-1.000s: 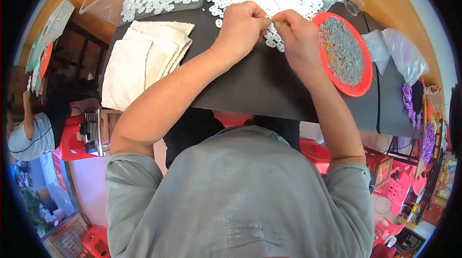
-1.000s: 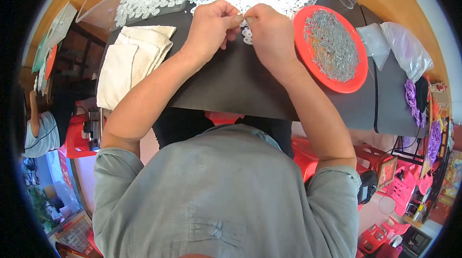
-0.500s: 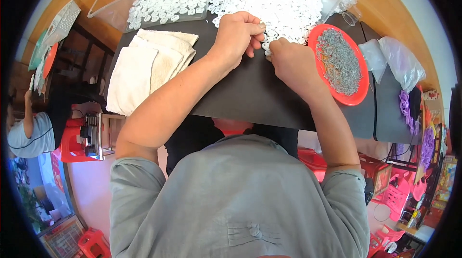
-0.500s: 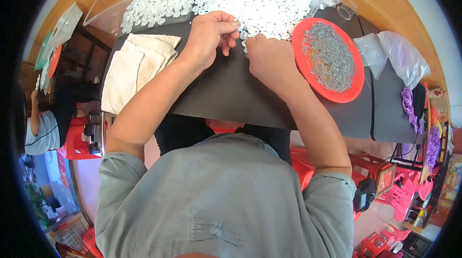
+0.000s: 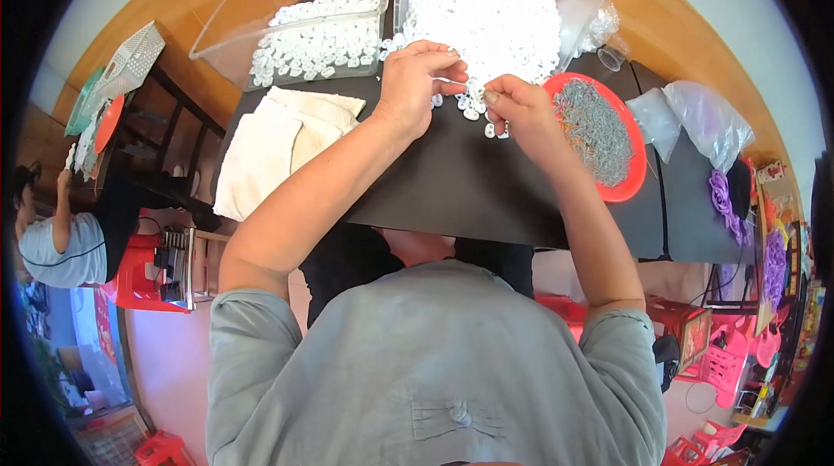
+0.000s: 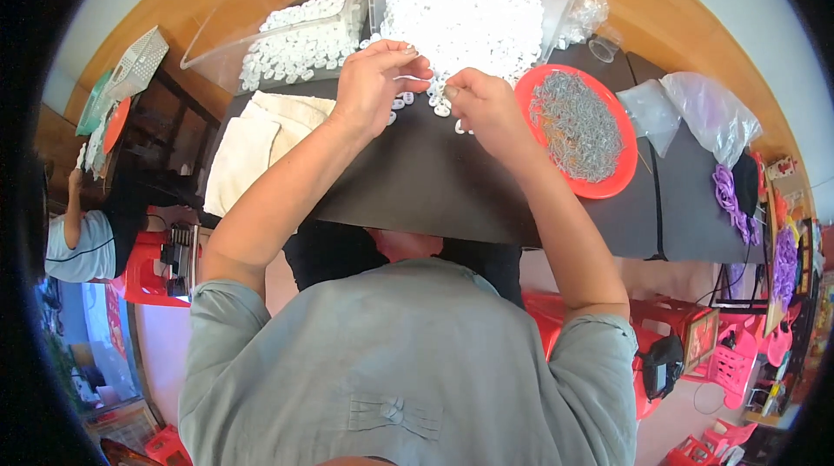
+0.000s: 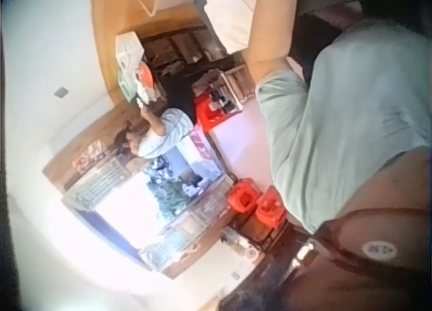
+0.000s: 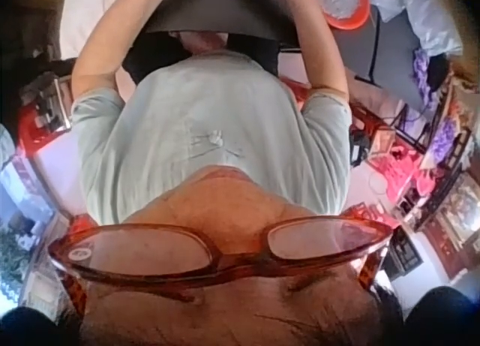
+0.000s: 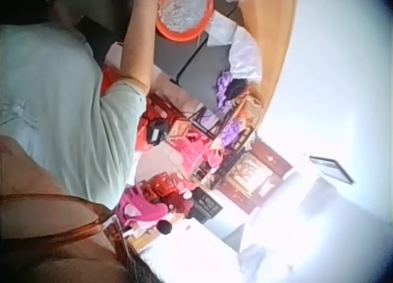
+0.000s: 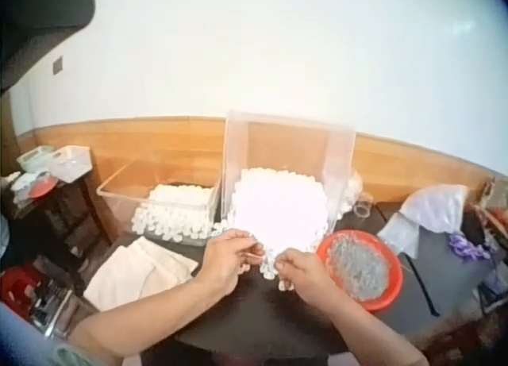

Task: Assembling small metal studs into white plastic fastener components at a manual workstation.

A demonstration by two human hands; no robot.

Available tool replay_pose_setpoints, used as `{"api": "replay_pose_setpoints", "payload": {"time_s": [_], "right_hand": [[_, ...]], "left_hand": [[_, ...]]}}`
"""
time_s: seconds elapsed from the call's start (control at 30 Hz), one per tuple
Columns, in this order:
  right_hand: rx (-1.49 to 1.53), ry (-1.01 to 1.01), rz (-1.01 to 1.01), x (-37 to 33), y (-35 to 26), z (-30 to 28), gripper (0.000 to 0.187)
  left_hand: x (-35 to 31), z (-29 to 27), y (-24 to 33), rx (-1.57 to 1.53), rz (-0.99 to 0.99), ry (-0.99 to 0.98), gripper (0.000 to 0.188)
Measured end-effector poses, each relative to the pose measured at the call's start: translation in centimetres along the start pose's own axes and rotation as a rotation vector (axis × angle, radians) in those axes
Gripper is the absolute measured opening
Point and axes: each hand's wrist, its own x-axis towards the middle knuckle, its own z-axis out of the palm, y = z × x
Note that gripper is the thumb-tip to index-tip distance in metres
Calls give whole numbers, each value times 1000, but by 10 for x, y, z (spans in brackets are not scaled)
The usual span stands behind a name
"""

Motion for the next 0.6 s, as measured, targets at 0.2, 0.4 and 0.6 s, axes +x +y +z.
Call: {"api": "replay_pose_setpoints", "payload": {"time_s": [0.2, 0.4, 0.6], "right_hand": [[188, -150, 88, 1, -24, 10, 15], [146, -106, 64, 9, -22, 22, 13], [186, -6, 31, 5, -17, 26, 15]], "left_hand": [[9, 18, -6, -115, 17, -24, 14], [10, 21, -9, -374, -67, 77, 13], [10, 13, -19, -266, -7, 109, 14]]}}
